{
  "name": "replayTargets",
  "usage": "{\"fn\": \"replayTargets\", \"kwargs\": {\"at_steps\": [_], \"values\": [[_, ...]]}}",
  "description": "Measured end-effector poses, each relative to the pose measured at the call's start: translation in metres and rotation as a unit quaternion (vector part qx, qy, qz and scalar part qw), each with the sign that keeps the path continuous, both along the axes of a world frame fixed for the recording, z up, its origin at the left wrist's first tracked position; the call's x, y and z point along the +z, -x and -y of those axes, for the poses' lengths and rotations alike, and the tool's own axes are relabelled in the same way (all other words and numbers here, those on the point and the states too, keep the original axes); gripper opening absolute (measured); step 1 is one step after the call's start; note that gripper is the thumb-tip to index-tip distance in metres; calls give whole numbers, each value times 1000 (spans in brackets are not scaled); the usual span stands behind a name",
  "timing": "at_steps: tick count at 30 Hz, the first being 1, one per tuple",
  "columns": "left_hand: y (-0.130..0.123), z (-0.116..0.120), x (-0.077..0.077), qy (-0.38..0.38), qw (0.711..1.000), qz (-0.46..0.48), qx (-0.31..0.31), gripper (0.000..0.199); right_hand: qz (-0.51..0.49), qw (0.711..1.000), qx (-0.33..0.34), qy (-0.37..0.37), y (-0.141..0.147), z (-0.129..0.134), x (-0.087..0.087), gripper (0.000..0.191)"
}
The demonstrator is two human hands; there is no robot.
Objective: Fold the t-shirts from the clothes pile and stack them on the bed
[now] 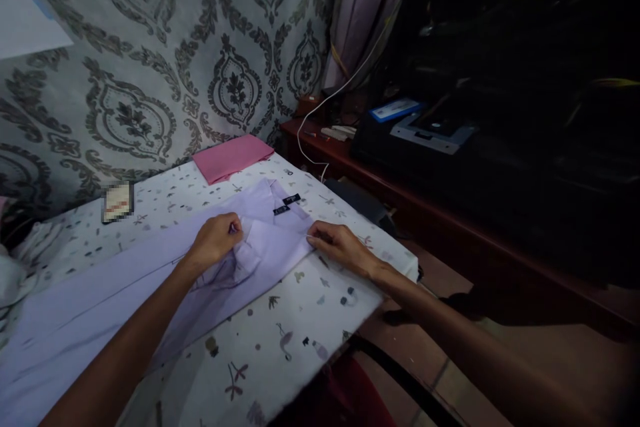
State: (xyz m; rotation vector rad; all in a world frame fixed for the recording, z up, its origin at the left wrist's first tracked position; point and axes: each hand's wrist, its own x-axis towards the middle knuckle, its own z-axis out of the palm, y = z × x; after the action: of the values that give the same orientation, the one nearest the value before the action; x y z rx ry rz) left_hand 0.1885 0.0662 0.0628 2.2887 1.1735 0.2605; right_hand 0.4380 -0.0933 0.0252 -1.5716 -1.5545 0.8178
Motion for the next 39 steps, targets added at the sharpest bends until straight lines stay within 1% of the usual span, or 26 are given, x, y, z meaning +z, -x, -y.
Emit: {"fn": "replayTargets", "kwargs": {"at_steps": [1,3,5,7,10,12,14,17,19,23,26,28,30,32,37,39], "values": [[2,-6,2,25,998,58,9,6,-2,1000,2,0,-1,-2,-1,27],[8,-17,8,64,984,161,36,12,-2,1000,2,-3,-3,-6,-4,24],[11,-29,12,77,973,207,65,18,1,1000,-7,-2,-5,-9,-6,21],[11,-39,10,83,974,195,78,21,-7,1000,-20,3,-7,-13,-8,22],[9,-49,-3,94,980,156,85,22,-39,999,-18,16,-9,-16,-10,31],[8,-52,-11,102,975,168,108,24,-54,998,-16,20,-10,-18,-12,34],[7,-53,-15,125,963,197,132,29,-68,997,-26,15,-10,-19,-13,34],[4,-57,-14,156,948,240,140,36,-98,994,-51,7,-10,-20,-15,30],[1,-60,-14,155,949,245,124,36,-107,992,-63,9,-10,-20,-15,27],[-4,-66,-19,130,960,226,100,30,-72,995,-75,8,-10,-20,-15,27],[-3,-70,-23,126,952,261,95,30,-39,995,-89,7,-9,-19,-13,29],[-3,-72,-24,123,952,266,83,28,-19,995,-100,11,-7,-19,-10,28],[-4,-75,-25,118,959,247,68,27,1,994,-110,16,-5,-20,-7,27],[-4,-78,-25,123,966,220,61,30,15,993,-117,18,-4,-20,-6,27],[7,-80,-18,175,963,176,106,42,14,992,-128,14,-3,-21,-10,24],[15,-77,-15,187,966,144,106,47,18,991,-131,10,-3,-22,-12,24]]}}
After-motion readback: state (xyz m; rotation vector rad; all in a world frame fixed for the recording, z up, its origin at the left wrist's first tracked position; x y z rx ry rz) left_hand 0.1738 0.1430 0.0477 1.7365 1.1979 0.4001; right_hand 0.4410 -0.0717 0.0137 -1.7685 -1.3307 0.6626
